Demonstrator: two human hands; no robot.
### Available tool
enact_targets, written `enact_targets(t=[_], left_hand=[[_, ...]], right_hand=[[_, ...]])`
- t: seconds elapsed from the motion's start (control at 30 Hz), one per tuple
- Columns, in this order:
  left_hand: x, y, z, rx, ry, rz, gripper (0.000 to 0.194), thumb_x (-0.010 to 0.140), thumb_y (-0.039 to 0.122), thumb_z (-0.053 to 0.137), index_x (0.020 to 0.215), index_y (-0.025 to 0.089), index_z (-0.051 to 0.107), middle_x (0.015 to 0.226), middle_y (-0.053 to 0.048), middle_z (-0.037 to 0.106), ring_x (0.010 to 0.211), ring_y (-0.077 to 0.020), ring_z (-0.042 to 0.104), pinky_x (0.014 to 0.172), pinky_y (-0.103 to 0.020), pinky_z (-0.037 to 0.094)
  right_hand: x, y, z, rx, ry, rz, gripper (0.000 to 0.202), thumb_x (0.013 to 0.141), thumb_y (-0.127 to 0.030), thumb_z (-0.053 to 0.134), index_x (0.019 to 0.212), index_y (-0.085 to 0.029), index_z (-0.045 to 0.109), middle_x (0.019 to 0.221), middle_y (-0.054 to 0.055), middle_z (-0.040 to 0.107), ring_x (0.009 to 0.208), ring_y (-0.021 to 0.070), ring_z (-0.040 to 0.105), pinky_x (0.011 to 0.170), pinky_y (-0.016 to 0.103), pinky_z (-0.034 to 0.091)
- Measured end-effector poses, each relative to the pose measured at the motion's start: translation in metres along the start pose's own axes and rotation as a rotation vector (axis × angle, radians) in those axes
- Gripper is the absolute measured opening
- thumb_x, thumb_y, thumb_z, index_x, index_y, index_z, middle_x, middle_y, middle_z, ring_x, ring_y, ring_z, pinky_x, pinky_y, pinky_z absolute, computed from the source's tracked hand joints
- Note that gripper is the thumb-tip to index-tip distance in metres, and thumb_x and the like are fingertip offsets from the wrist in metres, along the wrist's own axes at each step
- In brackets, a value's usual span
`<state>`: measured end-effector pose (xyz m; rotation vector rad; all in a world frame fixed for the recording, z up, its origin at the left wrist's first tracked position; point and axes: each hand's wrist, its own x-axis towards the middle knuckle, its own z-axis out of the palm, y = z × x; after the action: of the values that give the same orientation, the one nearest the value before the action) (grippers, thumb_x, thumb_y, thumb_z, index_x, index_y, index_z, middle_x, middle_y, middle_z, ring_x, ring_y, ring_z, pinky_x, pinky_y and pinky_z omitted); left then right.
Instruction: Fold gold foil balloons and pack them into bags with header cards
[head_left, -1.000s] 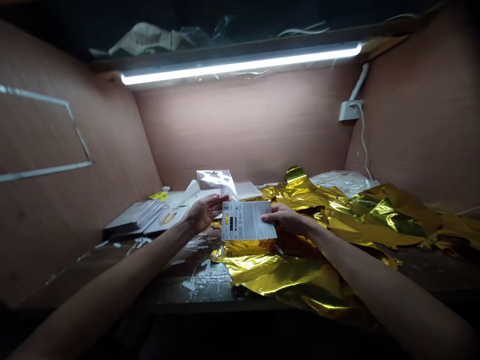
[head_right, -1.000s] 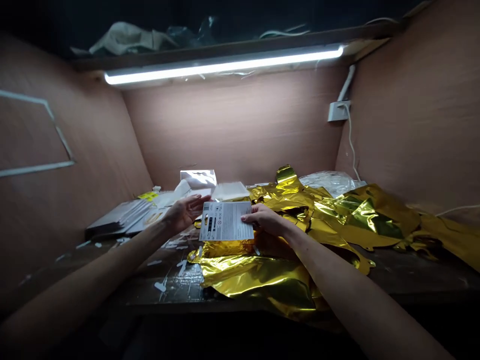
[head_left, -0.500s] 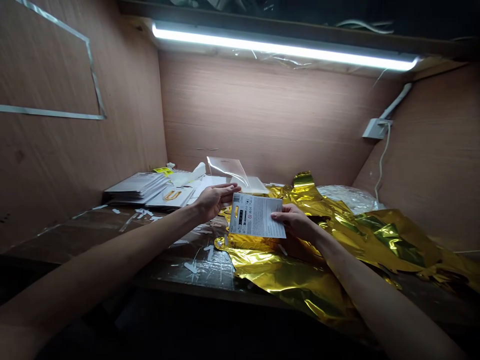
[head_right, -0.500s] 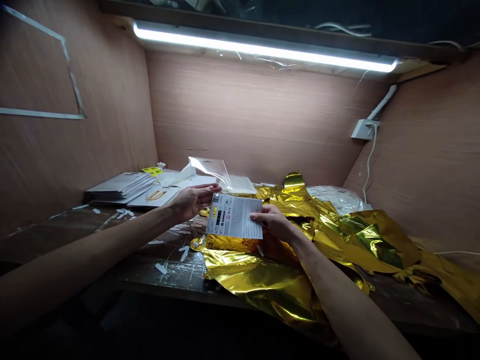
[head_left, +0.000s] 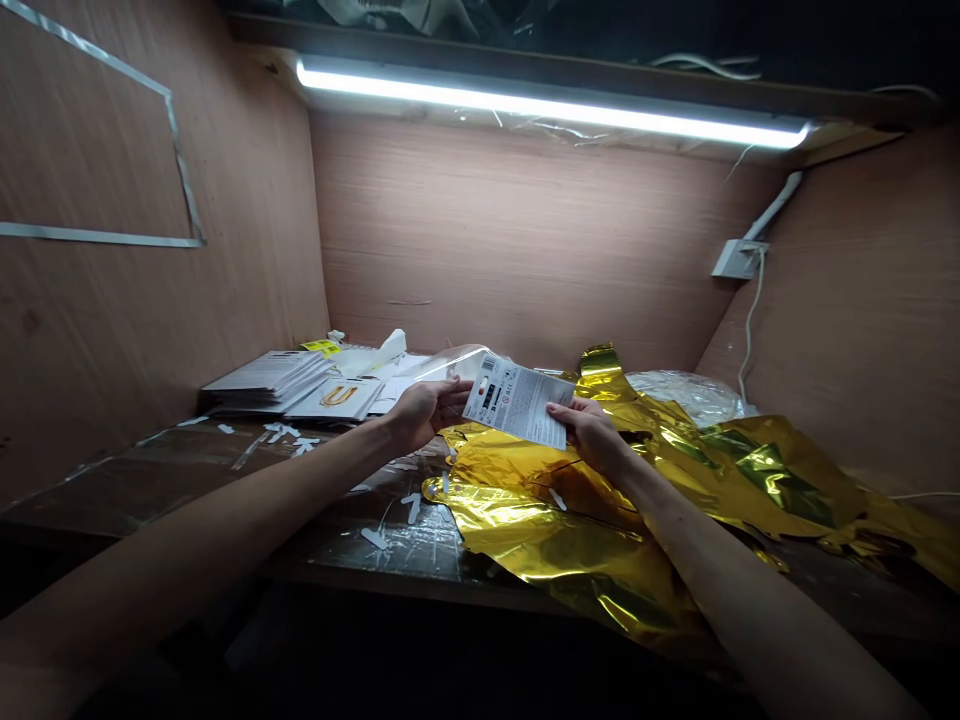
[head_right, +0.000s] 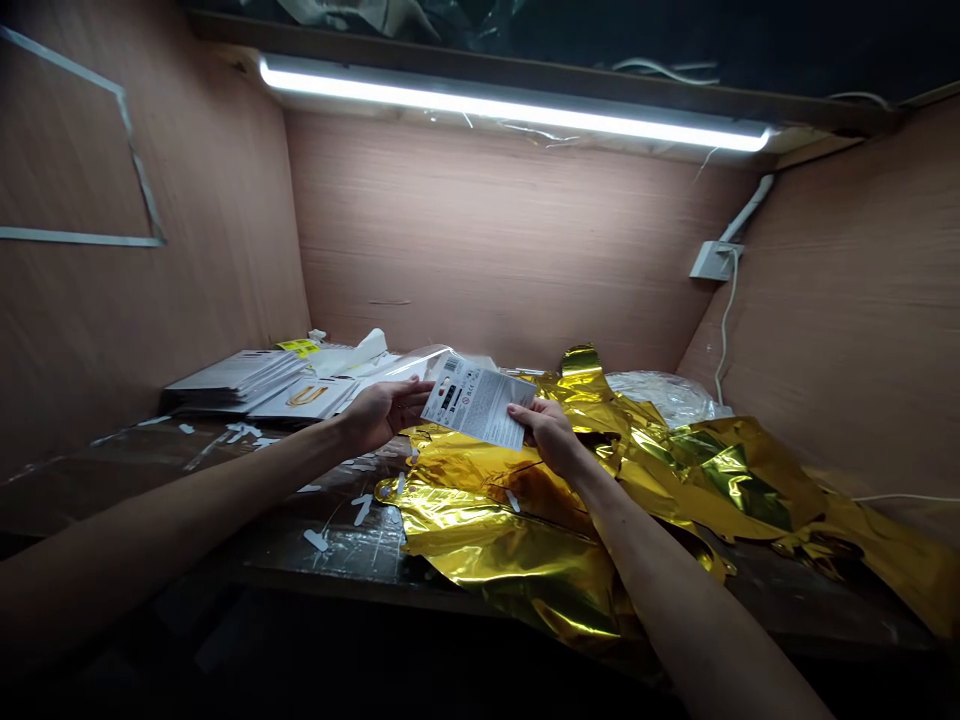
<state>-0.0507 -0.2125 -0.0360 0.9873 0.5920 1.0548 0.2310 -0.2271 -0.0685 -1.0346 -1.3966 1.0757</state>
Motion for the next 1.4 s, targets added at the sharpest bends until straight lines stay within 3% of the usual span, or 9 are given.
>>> enact_targets(t=[0.23, 0.47, 0.6, 0.77, 0.87, 0.97, 1.1, 1.2, 1.4], left_hand=[[0.007, -0.010, -0.009, -0.031, -0.061, 0.024, 0.022, 0.099, 0.022, 0.058, 0.104, 0.007, 0.073, 0.109, -0.021, 0.077, 0.094, -0.0299, 0.076, 0.077, -0.038, 0.065], [0.000, -0.011, -0.001, -0.024, -0.072, -0.007, 0.024, 0.099, 0.020, 0.058, 0.108, 0.003, 0.073, 0.102, -0.024, 0.076, 0.085, -0.0297, 0.077, 0.078, -0.040, 0.066], [-0.001, -0.015, 0.000, 0.054, -0.034, 0.098, 0.016, 0.083, 0.006, 0.077, 0.099, 0.002, 0.077, 0.100, -0.020, 0.077, 0.079, -0.0244, 0.077, 0.081, -0.038, 0.065], [0.000, -0.019, -0.001, 0.221, 0.043, 0.213, 0.021, 0.076, 0.007, 0.083, 0.097, 0.005, 0.080, 0.097, -0.018, 0.079, 0.076, -0.0205, 0.076, 0.076, -0.031, 0.063], [-0.001, -0.020, -0.001, 0.248, 0.051, 0.258, 0.020, 0.076, 0.008, 0.083, 0.097, 0.007, 0.081, 0.097, -0.017, 0.080, 0.078, -0.0196, 0.075, 0.077, -0.029, 0.061], [-0.001, -0.020, 0.001, 0.218, 0.077, 0.249, 0.019, 0.076, 0.006, 0.083, 0.095, 0.007, 0.081, 0.094, -0.016, 0.080, 0.075, -0.0192, 0.075, 0.077, -0.030, 0.061], [-0.001, -0.018, 0.006, 0.125, 0.007, 0.127, 0.011, 0.089, 0.011, 0.072, 0.095, 0.005, 0.079, 0.098, -0.018, 0.079, 0.077, -0.0211, 0.076, 0.075, -0.031, 0.064], [-0.001, -0.014, 0.007, 0.059, -0.007, 0.064, 0.028, 0.102, 0.020, 0.055, 0.098, 0.003, 0.077, 0.101, -0.022, 0.077, 0.074, -0.0220, 0.077, 0.074, -0.032, 0.065], [-0.002, -0.018, 0.005, 0.044, -0.018, 0.025, 0.028, 0.101, 0.024, 0.055, 0.095, 0.005, 0.074, 0.093, -0.022, 0.078, 0.080, -0.0272, 0.078, 0.082, -0.039, 0.064]], right_hand=[[0.002, 0.004, 0.002, -0.003, 0.100, -0.092, 0.046, 0.068, -0.056, 0.082, 0.069, -0.020, 0.053, 0.054, -0.005, 0.045, 0.044, 0.0077, 0.034, 0.041, 0.025, 0.023], [0.000, -0.006, 0.001, -0.111, 0.169, -0.211, 0.043, 0.069, -0.059, 0.079, 0.075, -0.021, 0.059, 0.063, 0.000, 0.055, 0.054, 0.0137, 0.045, 0.048, 0.028, 0.036], [-0.004, -0.010, 0.005, -0.191, 0.180, -0.269, 0.043, 0.072, -0.060, 0.076, 0.069, -0.021, 0.058, 0.059, -0.001, 0.051, 0.051, 0.0128, 0.041, 0.046, 0.028, 0.034], [-0.005, -0.005, 0.005, -0.105, 0.116, -0.134, 0.045, 0.072, -0.058, 0.078, 0.069, -0.021, 0.053, 0.054, -0.003, 0.047, 0.044, 0.0095, 0.037, 0.040, 0.026, 0.029], [-0.010, -0.005, 0.006, 0.018, 0.005, -0.014, 0.044, 0.072, -0.057, 0.079, 0.082, -0.020, 0.056, 0.058, -0.003, 0.052, 0.044, 0.0106, 0.044, 0.039, 0.025, 0.034], [-0.014, -0.007, 0.010, 0.036, -0.070, -0.005, 0.045, 0.071, -0.052, 0.082, 0.092, -0.019, 0.059, 0.064, 0.000, 0.059, 0.046, 0.0122, 0.050, 0.038, 0.026, 0.039], [-0.011, -0.007, 0.008, 0.003, 0.012, -0.026, 0.040, 0.072, -0.048, 0.082, 0.086, -0.017, 0.062, 0.061, 0.000, 0.059, 0.044, 0.0109, 0.049, 0.035, 0.024, 0.037], [-0.009, -0.006, 0.006, 0.032, 0.056, 0.006, 0.038, 0.073, -0.047, 0.083, 0.086, -0.017, 0.062, 0.061, -0.001, 0.058, 0.043, 0.0091, 0.046, 0.035, 0.023, 0.035], [-0.012, -0.010, 0.010, 0.102, 0.056, 0.009, 0.037, 0.073, -0.044, 0.084, 0.089, -0.019, 0.062, 0.065, 0.000, 0.061, 0.046, 0.0096, 0.049, 0.034, 0.021, 0.033]])
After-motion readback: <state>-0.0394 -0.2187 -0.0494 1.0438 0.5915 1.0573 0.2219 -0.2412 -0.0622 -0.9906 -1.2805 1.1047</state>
